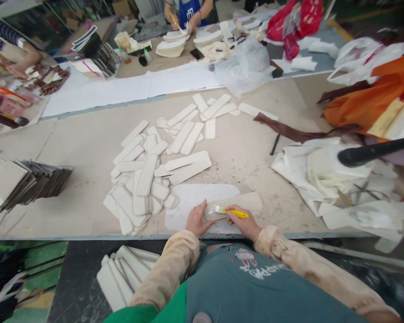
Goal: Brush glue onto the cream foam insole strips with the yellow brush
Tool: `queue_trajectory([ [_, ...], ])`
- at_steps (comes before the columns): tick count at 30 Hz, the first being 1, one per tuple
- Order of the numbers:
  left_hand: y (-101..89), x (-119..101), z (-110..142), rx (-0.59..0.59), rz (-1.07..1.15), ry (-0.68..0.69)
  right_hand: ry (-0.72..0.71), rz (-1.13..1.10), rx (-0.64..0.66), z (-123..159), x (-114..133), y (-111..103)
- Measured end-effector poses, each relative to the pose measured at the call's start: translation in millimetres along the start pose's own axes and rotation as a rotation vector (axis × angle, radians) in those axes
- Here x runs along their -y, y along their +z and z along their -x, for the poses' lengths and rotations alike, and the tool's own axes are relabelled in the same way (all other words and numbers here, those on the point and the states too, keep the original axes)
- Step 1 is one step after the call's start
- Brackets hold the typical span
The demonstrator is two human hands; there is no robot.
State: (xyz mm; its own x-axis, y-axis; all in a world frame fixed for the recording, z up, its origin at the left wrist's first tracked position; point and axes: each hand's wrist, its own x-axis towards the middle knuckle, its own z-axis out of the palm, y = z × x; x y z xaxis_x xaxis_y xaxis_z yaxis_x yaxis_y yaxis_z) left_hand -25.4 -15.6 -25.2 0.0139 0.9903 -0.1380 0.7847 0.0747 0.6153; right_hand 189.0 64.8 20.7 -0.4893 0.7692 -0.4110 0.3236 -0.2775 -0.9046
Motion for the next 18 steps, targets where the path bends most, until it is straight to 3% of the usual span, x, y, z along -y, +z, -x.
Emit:
queue_trajectory([
  [13, 2.5, 3.8, 0.5, -0.018, -0.039, 0.037, 0.059, -0.003, -0.405, 23.2, -22.1, -102.4],
  [16, 1.2, 1.6, 0.4, -0.014, -0.047, 0.028, 0.053, 0.047, -0.466, 31.9, -19.9, -110.3],
  [18, 0.2, -0.2, 0.4, -0.005, -0.05, 0.014, 0.021, 0.069, -0.45, 36.7, -15.4, -104.5],
])
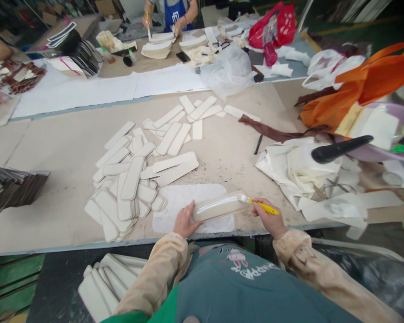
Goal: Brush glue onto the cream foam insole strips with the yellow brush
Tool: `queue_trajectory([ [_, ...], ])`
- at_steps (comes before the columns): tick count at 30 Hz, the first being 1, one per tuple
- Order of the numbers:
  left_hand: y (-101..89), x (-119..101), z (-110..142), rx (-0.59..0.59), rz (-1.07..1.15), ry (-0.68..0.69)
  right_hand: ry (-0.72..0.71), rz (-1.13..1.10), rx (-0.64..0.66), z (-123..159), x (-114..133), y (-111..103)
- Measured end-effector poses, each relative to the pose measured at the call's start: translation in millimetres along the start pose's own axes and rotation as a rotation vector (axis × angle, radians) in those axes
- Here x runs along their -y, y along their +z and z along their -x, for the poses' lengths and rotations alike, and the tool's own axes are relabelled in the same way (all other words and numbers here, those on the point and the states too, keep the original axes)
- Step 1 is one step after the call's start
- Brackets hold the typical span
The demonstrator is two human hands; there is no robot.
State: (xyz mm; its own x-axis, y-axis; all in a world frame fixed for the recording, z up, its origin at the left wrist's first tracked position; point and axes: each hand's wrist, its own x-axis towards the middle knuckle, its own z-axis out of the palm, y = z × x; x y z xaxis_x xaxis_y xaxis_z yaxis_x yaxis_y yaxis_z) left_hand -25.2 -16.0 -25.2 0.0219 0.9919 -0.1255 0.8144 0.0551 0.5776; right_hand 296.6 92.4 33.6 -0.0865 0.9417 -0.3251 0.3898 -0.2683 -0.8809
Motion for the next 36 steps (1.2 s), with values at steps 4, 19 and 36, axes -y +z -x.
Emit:
queue_trajectory([
  [4, -0.9, -1.4, 0.3, 0.01, 0.008, -0.004, -0.04, -0.071, 0.218, 16.4, 13.7, 32.4],
  [19, -1.4, -2.2, 0.7, -0.009, -0.015, 0.02, -0.003, -0.091, 0.503, 23.5, 13.5, 103.7],
  [36, -0.7, -1.3, 0.4, -0.028, -0.05, 0.042, 0.003, 0.002, 0.094, -1.0, -13.7, -4.0],
])
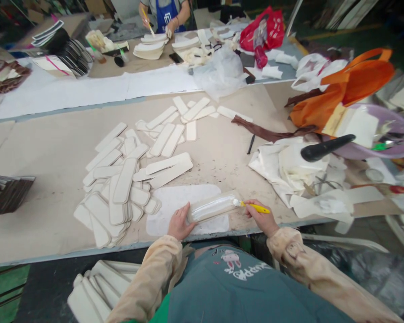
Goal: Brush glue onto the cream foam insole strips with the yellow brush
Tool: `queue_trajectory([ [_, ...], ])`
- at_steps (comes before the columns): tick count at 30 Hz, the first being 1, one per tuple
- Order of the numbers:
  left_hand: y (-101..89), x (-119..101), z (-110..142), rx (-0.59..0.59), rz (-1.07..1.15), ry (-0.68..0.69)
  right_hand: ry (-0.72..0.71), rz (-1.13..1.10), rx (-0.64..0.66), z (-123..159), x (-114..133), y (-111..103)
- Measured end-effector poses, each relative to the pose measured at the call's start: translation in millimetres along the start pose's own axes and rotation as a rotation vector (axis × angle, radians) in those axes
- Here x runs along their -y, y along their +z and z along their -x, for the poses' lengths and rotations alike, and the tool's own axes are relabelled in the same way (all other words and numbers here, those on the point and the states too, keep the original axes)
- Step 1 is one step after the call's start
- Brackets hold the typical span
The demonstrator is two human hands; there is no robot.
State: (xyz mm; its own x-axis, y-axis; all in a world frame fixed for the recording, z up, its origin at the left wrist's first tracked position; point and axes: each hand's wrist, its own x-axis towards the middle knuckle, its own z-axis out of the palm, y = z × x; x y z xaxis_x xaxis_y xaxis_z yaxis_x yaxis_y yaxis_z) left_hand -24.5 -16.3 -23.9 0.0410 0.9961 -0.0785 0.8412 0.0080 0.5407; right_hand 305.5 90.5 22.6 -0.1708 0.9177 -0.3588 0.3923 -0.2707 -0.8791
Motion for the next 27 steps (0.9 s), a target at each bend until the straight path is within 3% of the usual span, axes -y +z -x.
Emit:
queue_trajectory([
  [9, 0.2, -0.8, 2.0, 0.002, 0.032, -0.012, -0.099, 0.059, -0.109, 6.9, 9.7, -14.9],
  [15, -24.1, 5.2, 7.5, -0.039, 0.013, 0.023, -0.296, 0.057, -0.247, 28.4, 40.7, -19.1],
  [18, -51.4, 27.3, -15.2, -0.106, -0.12, -0.069, -0.381, 0.05, -0.274, 30.8, 51.5, -17.1],
  [22, -87.8, 58.8, -68.8, -0.098, -0.286, -0.149, -0.385, 0.069, -0.305, 31.9, 63.1, -11.1],
  [27, -105.1, 78.2, -123.4, -0.055, -0.329, -0.143, -0.458, 0.073, -0.332, 31.5, 67.4, -4.7],
])
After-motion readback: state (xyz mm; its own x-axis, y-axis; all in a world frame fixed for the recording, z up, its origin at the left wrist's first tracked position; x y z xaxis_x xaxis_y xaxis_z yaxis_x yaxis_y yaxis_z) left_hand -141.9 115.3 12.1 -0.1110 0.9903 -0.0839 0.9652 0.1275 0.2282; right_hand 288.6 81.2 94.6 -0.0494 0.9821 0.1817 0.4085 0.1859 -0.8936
